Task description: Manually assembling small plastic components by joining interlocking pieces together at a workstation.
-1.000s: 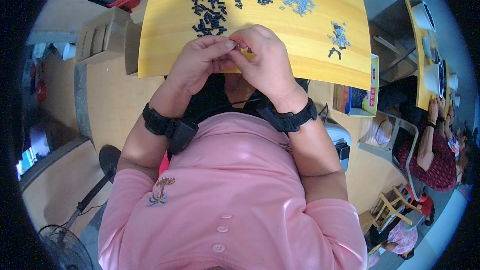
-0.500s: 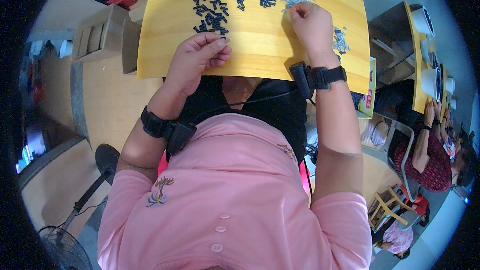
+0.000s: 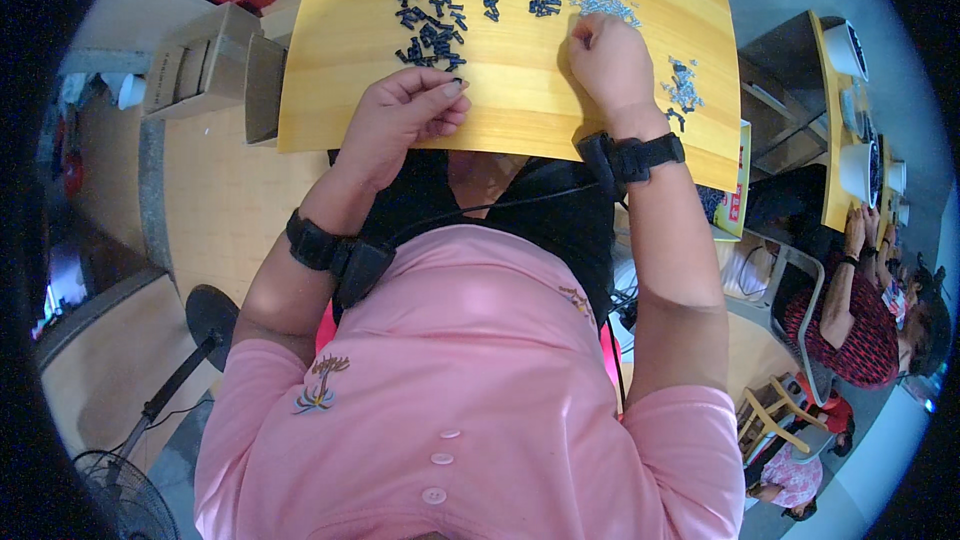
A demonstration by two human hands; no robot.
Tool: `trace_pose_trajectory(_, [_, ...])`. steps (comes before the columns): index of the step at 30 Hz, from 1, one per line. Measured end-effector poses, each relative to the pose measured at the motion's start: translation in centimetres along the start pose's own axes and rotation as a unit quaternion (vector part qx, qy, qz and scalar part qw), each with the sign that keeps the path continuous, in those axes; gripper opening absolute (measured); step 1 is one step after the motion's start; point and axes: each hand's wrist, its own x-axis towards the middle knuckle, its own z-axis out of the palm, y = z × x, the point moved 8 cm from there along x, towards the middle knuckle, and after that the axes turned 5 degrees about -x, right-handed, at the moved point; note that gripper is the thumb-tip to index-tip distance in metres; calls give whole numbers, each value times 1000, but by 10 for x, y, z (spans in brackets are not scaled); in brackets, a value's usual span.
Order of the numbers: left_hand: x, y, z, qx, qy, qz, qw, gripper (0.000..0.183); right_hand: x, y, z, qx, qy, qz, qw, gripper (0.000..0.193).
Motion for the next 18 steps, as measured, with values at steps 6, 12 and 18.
trace_pose_trajectory(6, [-3, 6, 8, 39, -30, 36, 998, 19, -12, -18, -2, -43, -11, -49, 998, 13])
trace_pose_trajectory(12, [-8, 14, 14, 86, -36, 59, 994, 19, -30, -22, -8, 176, -27, 28, 984, 10])
trace_pose_trajectory(18, [-8, 17, 23, 87, -56, 77, 992, 21, -50, -52, -2, 552, -162, 79, 814, 15])
